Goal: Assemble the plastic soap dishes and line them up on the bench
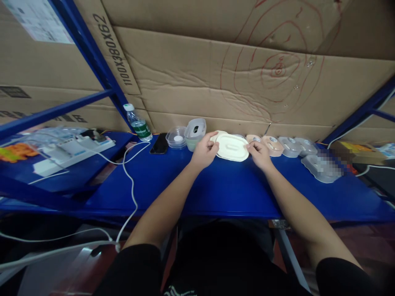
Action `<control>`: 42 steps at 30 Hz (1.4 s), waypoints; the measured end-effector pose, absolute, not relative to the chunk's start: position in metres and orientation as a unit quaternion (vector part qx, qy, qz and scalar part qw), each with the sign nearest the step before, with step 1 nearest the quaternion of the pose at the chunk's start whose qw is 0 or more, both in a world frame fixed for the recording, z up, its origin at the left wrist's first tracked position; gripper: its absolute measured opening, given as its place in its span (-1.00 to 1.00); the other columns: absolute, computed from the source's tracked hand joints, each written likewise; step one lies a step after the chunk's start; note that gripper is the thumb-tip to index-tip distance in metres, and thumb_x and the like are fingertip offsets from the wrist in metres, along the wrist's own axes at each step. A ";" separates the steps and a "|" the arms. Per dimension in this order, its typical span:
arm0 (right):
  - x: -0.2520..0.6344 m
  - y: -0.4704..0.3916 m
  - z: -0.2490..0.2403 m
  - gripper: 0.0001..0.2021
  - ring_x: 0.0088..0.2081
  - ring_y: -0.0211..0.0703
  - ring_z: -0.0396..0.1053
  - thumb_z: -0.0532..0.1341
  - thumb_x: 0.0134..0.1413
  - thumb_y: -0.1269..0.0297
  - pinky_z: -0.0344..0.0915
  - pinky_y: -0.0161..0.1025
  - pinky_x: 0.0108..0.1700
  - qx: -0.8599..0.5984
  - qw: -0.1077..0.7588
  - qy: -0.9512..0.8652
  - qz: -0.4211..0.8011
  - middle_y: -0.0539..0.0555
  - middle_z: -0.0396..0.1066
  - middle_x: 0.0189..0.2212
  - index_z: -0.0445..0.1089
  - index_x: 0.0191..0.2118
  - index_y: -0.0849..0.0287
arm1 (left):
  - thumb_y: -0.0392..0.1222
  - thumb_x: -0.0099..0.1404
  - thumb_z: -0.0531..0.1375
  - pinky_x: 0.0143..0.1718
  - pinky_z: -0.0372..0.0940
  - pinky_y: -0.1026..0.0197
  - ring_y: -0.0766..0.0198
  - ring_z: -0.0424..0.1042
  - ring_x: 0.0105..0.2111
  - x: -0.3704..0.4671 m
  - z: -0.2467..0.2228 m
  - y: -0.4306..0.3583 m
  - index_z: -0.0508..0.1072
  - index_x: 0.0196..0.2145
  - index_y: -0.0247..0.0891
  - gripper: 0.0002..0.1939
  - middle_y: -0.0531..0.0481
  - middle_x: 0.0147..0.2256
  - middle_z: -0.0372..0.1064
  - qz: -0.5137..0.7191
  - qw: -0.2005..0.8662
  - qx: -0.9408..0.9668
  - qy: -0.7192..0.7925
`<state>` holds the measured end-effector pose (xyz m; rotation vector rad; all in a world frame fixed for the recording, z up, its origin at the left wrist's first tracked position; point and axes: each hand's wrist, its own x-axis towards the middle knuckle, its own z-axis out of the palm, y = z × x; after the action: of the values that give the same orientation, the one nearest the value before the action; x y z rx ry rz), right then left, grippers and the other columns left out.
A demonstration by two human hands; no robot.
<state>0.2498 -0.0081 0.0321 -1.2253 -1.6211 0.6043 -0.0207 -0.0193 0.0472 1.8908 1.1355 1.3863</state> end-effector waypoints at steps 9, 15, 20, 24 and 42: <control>0.264 -0.007 0.034 -0.68 -0.61 -0.21 0.30 0.27 0.09 0.02 0.24 -0.25 -0.52 -0.565 0.284 -0.690 0.353 -0.02 0.36 -0.65 0.30 -0.55 0.08 | -0.01 0.50 0.05 -0.02 0.43 -0.01 -0.13 0.60 0.00 -0.022 0.055 -0.028 0.40 0.30 -0.28 -0.47 -0.25 -0.04 0.63 0.100 0.069 0.839 0.530; 0.259 -0.010 0.033 -0.66 -0.51 -0.14 0.39 0.20 0.21 0.10 0.23 -0.22 -0.42 -0.564 0.134 -0.777 0.244 0.04 0.45 -0.57 0.33 -0.55 0.11 | -0.06 0.49 0.02 0.03 0.44 -0.04 -0.16 0.57 0.09 -0.022 0.051 -0.029 0.42 0.25 -0.33 -0.50 -0.35 0.11 0.56 0.009 0.096 0.857 0.507; 0.253 -0.009 0.027 -0.71 -0.38 -0.05 0.43 0.25 0.21 0.20 0.11 -0.18 -0.40 -0.556 0.064 -0.813 0.164 0.11 0.54 -0.45 0.40 -0.53 0.13 | 0.00 0.47 0.10 0.06 0.44 -0.03 -0.16 0.53 0.17 -0.022 0.047 -0.028 0.41 0.28 -0.30 -0.47 -0.32 0.18 0.52 -0.024 0.129 0.860 0.493; 0.253 -0.007 0.024 -0.70 -0.40 -0.07 0.41 0.25 0.24 0.18 0.08 -0.19 -0.41 -0.561 0.044 -0.812 0.155 0.09 0.52 -0.46 0.41 -0.52 0.12 | 0.11 0.43 0.21 0.11 0.42 -0.04 -0.17 0.50 0.20 -0.023 0.045 -0.024 0.38 0.33 -0.28 -0.36 -0.31 0.23 0.48 -0.007 0.147 0.861 0.486; 0.253 -0.008 0.026 -0.68 -0.26 -0.08 0.46 0.15 0.32 0.08 0.08 -0.23 -0.35 -0.558 -0.005 -0.819 0.134 0.12 0.58 -0.31 0.46 -0.38 0.15 | -0.09 0.47 0.22 -0.05 0.40 0.08 0.03 0.63 -0.13 -0.056 0.028 0.022 0.44 0.26 -0.28 -0.53 -0.04 -0.37 0.60 0.425 0.136 0.638 0.627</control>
<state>0.2528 -0.0079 0.0257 -1.7595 -2.5804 0.4211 -0.0564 0.0223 0.0284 1.8482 1.8164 1.2291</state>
